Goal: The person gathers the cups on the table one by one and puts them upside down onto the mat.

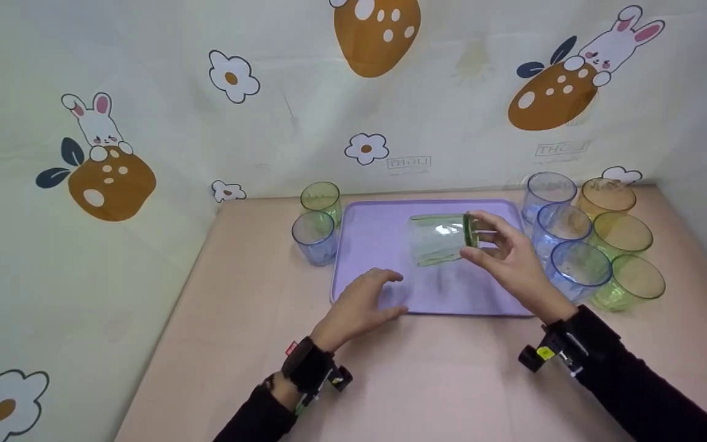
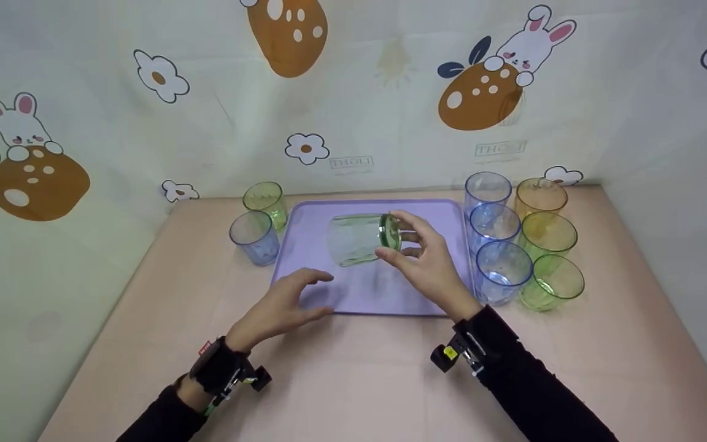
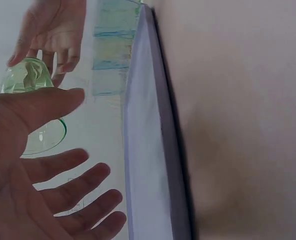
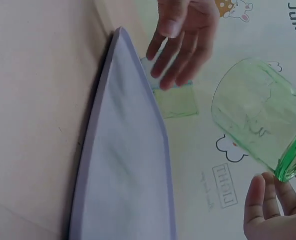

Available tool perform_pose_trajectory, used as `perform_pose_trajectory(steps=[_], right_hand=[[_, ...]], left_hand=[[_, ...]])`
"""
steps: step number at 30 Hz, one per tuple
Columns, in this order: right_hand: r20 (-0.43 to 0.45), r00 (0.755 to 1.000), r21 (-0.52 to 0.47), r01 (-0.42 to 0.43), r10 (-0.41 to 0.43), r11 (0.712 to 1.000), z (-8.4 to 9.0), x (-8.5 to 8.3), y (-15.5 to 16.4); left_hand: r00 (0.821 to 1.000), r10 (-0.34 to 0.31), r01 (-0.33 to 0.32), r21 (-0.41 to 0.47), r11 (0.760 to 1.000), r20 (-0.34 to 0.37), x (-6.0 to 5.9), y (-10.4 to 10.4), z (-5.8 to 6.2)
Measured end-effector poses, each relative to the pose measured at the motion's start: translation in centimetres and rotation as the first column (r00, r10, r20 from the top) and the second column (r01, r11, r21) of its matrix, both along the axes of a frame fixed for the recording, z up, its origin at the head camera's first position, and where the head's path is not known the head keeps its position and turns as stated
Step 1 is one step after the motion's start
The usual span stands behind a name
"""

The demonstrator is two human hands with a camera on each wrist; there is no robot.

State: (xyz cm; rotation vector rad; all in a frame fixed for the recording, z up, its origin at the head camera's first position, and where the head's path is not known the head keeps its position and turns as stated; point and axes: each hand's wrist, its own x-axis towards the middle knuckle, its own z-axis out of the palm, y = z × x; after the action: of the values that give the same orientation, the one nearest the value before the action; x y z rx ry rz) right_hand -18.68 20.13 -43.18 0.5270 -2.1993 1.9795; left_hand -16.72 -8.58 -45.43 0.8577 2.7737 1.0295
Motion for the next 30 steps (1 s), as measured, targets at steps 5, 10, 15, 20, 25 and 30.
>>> perform_pose_trajectory(steps=[5,10,15,20,25,30], right_hand=[[-0.054,0.993,0.153,0.114,-0.107,0.982,1.2,-0.8,0.2],[-0.142,0.975,0.3,0.209,-0.173,0.931,1.5,-2.4,0.4],[-0.155,0.968,0.448,0.245,-0.195,0.86,1.4,-4.2,0.7],[-0.116,0.976,0.571,0.218,-0.186,0.791,2.0,-5.5,1.3],[-0.073,0.979,0.628,0.193,-0.191,0.753,2.5,-6.7,2.3],[-0.053,0.978,0.671,0.184,-0.202,0.718,2.9,-7.7,3.0]], left_hand=[[1.0,-0.003,0.001,-0.132,0.991,-0.015,-0.1,0.4,-0.7],[0.998,0.017,-0.03,-0.19,0.981,-0.065,0.0,0.9,-1.6],[0.991,0.026,-0.055,-0.221,0.974,-0.132,0.3,1.1,-2.2],[0.984,0.033,-0.074,-0.234,0.969,-0.176,0.4,1.2,-2.5],[0.98,0.036,-0.083,-0.244,0.966,-0.194,0.6,1.3,-2.6],[0.978,0.032,-0.084,-0.248,0.965,-0.207,0.7,1.4,-2.6]])
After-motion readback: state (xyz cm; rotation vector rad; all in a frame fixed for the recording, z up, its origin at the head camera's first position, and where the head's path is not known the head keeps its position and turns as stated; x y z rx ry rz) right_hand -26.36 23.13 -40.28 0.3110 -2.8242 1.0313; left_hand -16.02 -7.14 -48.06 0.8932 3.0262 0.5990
